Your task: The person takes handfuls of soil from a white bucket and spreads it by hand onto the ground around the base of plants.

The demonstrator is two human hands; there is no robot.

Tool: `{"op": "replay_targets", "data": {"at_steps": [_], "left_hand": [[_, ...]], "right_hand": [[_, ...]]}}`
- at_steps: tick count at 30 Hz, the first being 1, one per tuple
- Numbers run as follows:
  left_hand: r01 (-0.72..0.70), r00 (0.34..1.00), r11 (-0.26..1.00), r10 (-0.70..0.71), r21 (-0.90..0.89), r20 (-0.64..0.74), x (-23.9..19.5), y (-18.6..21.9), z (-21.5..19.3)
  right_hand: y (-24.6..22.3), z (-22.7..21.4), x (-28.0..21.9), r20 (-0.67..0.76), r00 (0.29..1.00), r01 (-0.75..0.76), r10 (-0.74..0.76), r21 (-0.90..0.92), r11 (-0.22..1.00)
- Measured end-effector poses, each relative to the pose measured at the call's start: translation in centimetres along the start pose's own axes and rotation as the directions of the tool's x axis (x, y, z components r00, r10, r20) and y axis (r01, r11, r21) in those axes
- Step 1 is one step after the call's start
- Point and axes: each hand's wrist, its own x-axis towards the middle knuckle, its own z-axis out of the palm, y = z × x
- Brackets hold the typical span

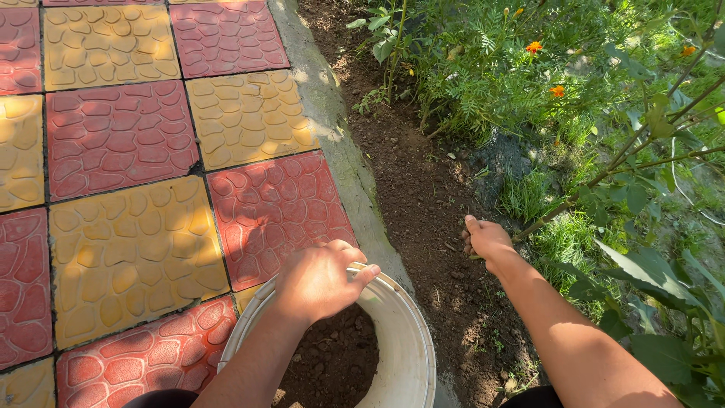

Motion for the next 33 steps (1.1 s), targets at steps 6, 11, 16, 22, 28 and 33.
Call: {"op": "replay_targets", "data": {"at_steps": [6, 11, 16, 22, 28, 33], "left_hand": [[0.009, 1.0, 1.0, -0.008, -0.019, 0.012, -0.3, 0.1, -0.4], [0.014, 1.0, 1.0, -0.014, -0.012, 0.024, -0.3, 0.1, -0.4], [0.007, 1.0, 1.0, -0.007, -0.016, 0.022, 0.3, -0.7, 0.5], [-0.028, 1.0, 1.0, 0.028, 0.009, 0.006, 0.3, -1.2, 1.3], [-0.063, 0.992, 0.991, 0.075, 0.119, -0.098, 0.1, -2.5, 2.6], [-0.304, 0.913, 0.927, 0.349, 0.22, -0.209, 2.7, -5.2, 5.9]], "right_hand": [[-7.4, 0.8, -9.1, 0.027, 0.988, 0.14, -0.15, 0.236, 0.962], [-7.0, 0.4, -9.3, -0.024, 0.993, 0.117, -0.115, 0.096, 0.988], [-5.3, -0.3, -7.4, -0.145, 0.951, 0.26, -0.272, -0.1, 0.96], [-14.2, -0.3, -18.6, -0.043, 0.913, 0.397, -0.405, -0.127, 0.909], [-16.5, 6.4, -28.9, 0.729, 0.68, 0.638, -0.081, -0.533, 0.555], [4.0, 21.6, -18.8, 0.923, 0.376, 0.925, -0.083, -0.379, -0.029]]}}
